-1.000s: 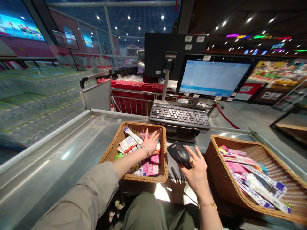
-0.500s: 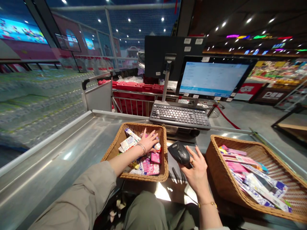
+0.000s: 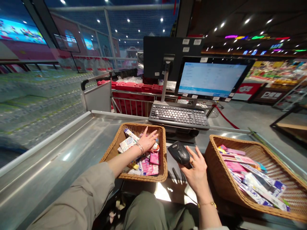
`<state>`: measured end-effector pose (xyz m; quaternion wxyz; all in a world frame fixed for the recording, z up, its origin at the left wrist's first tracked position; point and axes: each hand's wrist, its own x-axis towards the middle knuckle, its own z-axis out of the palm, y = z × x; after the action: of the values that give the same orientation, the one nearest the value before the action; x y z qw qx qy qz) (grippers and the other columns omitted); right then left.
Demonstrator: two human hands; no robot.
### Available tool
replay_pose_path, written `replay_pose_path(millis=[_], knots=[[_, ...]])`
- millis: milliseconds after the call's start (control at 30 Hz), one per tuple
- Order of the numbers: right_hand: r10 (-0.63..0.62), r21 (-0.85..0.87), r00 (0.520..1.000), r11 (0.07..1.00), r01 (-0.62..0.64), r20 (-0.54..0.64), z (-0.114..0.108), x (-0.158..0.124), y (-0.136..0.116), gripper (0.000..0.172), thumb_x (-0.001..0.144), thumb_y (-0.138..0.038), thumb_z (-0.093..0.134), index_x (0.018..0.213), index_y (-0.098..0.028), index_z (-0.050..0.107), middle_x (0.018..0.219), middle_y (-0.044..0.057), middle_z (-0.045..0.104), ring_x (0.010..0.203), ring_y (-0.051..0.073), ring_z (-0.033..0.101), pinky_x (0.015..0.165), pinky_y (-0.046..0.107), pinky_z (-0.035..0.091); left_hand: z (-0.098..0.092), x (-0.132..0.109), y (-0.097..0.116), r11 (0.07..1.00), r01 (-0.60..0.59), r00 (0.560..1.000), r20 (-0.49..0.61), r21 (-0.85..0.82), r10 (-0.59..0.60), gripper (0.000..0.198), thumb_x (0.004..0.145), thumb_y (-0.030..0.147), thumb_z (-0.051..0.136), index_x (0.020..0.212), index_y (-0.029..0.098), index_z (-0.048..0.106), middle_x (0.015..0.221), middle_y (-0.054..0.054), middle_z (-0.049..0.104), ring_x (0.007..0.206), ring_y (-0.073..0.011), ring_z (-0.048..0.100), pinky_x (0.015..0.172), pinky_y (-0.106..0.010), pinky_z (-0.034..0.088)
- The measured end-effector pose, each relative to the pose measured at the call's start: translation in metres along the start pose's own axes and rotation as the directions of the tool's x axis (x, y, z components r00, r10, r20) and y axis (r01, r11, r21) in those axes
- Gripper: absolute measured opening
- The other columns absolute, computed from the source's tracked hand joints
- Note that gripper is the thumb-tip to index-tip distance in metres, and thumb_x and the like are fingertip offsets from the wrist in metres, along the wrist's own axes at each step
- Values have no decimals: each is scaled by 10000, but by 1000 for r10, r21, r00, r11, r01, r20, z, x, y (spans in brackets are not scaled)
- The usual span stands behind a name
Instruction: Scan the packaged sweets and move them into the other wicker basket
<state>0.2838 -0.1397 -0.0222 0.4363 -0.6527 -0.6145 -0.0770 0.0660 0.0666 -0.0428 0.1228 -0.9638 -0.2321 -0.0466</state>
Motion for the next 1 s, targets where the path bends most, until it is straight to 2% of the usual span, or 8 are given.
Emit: replay_pose_path(millis=[100,233,400,567,733,867,1000], knots=[[7,0,1000,1000,-7,-5,0,-1,-2,157,760,-318,649,873,-233,719,1287,68,652,1385,337,404,1082,589,371,-17,-12,0,999,34,998,-51,29,-32,463,865,527,619,1254,278,603,1526,-83,438,1481,-314,238,1129,-736,-25],[-1,3,1000,1000,1,-16,1,-2,-3,156,759,-316,652,872,-233,719,1281,72,655,1381,344,408,1073,589,375,-37,-32,-2,995,99,991,-88,31,-96,466,856,593,590,1173,258,649,1539,-100,414,1480,-335,234,1121,-734,-50],[-12,0,1000,1000,12,-22,1,-4,-2,153,763,-314,662,876,-229,719,1276,75,658,1375,353,414,1065,603,379,-50,-62,-9,983,184,983,-32,24,-183,452,843,604,596,1071,226,694,1523,-118,434,1464,-354,265,1107,-735,-78],[-30,0,999,1000,30,-30,1,-5,1,166,775,-334,658,886,-226,718,1275,76,658,1378,344,414,1065,594,394,-52,-92,-17,975,220,973,68,-8,-219,444,837,613,590,1015,229,724,1512,-115,452,1469,-355,252,1112,-723,-67],[-95,-5,995,995,95,-14,2,-5,7,183,759,-347,678,887,-224,725,1277,81,658,1369,353,423,1044,585,425,-49,-104,-21,968,225,957,211,-109,-199,365,833,581,606,963,277,760,1517,-90,448,1479,-371,209,1092,-731,-82],[-63,-1,997,998,63,-43,1,-5,5,187,785,-347,650,903,-220,722,1269,86,661,1376,345,417,1060,589,408,-43,-103,-29,954,276,943,223,-119,-246,303,892,525,567,970,310,766,1519,-56,449,1485,-379,177,1079,-742,-109],[-67,13,996,998,68,-61,1,-5,3,188,801,-362,638,890,-217,718,1256,94,668,1371,345,422,1061,591,404,-36,-102,-39,929,359,921,197,-89,-337,257,939,458,532,1050,361,743,1513,-24,458,1475,-383,214,1070,-762,-112]])
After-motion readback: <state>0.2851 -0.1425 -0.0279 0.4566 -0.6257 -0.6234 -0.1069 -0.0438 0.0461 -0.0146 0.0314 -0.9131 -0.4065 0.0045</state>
